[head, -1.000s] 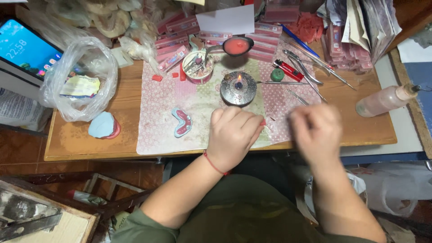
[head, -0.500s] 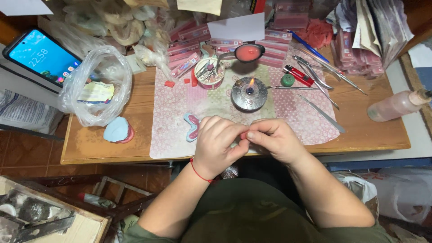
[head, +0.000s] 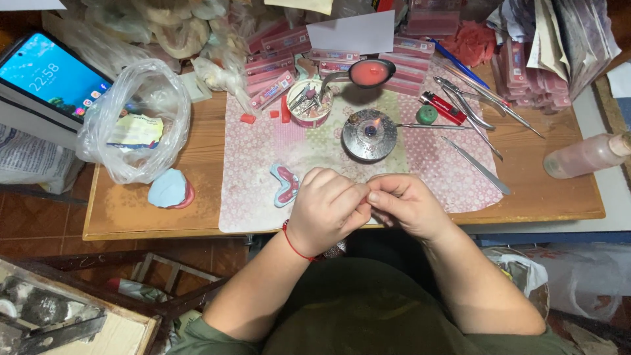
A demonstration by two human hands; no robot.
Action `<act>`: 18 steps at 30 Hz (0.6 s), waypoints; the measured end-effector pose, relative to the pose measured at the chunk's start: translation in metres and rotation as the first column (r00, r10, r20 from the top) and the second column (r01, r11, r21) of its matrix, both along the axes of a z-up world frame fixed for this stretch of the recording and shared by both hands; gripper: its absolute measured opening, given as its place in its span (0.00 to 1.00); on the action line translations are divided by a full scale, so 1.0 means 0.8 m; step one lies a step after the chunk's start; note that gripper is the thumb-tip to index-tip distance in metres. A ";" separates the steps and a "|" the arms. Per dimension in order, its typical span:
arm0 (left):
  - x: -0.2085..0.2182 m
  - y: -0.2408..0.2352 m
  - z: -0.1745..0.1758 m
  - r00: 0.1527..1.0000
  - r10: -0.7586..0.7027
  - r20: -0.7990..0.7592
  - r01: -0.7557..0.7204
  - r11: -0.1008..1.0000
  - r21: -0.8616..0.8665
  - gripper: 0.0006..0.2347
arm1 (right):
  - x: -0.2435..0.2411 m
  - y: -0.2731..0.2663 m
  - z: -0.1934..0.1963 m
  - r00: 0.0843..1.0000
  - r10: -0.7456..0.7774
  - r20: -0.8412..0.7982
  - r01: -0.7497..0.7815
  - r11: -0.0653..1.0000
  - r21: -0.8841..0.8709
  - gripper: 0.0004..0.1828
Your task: The person applies liquid from a squeeze bottle to a red and white denture base, then places a light blue insert on it. They cut small red pieces with a blade, heat them over a small flame, and press them into the denture base. The person repeats the liquid application and adjusts the insert on the denture.
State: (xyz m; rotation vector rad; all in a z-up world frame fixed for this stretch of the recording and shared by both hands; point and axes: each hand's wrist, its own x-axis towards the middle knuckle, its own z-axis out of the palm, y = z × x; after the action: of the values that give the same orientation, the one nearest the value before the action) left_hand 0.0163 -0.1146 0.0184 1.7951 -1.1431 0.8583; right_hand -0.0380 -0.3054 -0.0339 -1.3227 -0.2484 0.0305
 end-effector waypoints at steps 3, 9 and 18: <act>0.001 0.005 -0.002 0.999 -0.040 -0.032 0.039 0.999 -0.008 0.01 | 0.000 0.003 0.004 1.000 0.009 -0.008 -0.009 1.000 0.004 0.11; -0.002 0.010 0.005 0.997 -0.052 -0.063 0.054 0.998 0.034 0.01 | 0.000 0.002 0.003 1.000 0.023 -0.003 -0.023 1.000 0.007 0.10; -0.014 0.005 0.007 0.981 -0.029 -0.192 0.026 0.999 -0.020 0.02 | -0.001 0.006 0.010 0.999 -0.005 0.037 0.004 1.000 0.023 0.10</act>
State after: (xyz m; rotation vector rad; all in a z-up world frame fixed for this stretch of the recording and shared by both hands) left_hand 0.0048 -0.1105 0.0238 1.8011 -1.0303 0.6602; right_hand -0.0385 -0.3006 -0.0255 -1.3020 -0.2766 -0.0004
